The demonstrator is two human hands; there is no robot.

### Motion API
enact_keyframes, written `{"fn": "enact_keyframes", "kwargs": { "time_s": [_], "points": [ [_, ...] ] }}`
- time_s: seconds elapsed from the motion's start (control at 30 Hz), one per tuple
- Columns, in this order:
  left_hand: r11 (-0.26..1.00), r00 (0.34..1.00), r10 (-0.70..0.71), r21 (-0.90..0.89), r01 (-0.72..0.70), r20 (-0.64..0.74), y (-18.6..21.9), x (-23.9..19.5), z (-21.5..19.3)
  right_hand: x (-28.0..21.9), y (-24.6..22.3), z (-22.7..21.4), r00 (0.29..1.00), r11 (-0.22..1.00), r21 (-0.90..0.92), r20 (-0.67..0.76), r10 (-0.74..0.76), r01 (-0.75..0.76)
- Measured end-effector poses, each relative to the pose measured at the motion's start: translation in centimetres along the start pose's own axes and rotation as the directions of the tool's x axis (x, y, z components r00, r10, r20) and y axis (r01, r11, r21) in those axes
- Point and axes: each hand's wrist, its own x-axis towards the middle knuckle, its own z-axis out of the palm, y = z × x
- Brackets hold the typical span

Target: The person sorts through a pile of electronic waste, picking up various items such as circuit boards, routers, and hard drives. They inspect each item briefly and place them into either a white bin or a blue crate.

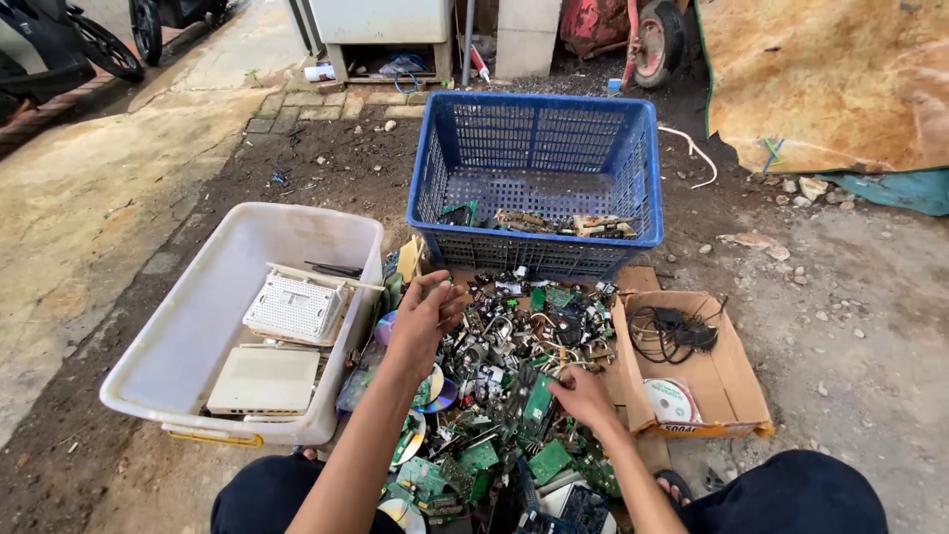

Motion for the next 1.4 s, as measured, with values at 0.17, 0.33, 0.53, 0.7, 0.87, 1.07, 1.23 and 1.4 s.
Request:
{"fn": "enact_keyframes", "kwargs": {
  "time_s": [0.17,0.33,0.53,0.7,0.87,1.07,1.23,1.4],
  "points": [
    [0.981,0.995,0.097,0.169,-0.096,0.005,-0.8,0.5,-0.3,-5.3,-6.9,-7.6,0.983,0.910,0.373,-0.092,-0.160,0.183],
    [0.893,0.977,0.209,0.398,-0.209,0.044,-0.1,-1.2,0.2,-6.1,-9.0,-11.2,0.938,0.603,0.720,-0.219,-0.270,0.342],
    [0.998,0.854,-0.049,-0.010,0.064,0.518,-1.3,-1.3,1.0,-7.8,-12.1,-15.3,0.919,0.534,0.765,-0.190,-0.346,0.360],
    [0.981,0.897,-0.017,-0.168,0.102,0.442,-0.7,-3.7,3.1,-6.8,-10.8,-15.4,0.952,0.574,0.766,-0.162,-0.260,0.288],
    [0.979,0.899,-0.003,-0.181,0.091,0.438,-2.7,-2.0,2.5,-9.3,-9.6,-15.3,0.950,0.536,0.821,-0.022,-0.311,0.195],
    [0.966,0.932,-0.113,-0.180,0.183,0.344,-1.0,-4.1,4.4,-11.8,-11.9,-14.3,0.958,0.416,0.906,0.047,-0.283,0.078],
    [0.969,0.947,-0.133,-0.164,0.186,0.291,0.3,-5.5,5.9,-12.3,-12.4,-14.5,0.959,0.407,0.903,-0.018,-0.281,0.136],
    [0.926,0.949,-0.294,-0.211,0.313,0.116,1.1,-6.1,7.5,-13.0,-13.4,-14.2,0.955,0.437,0.859,-0.172,-0.240,0.265]
  ]
}}
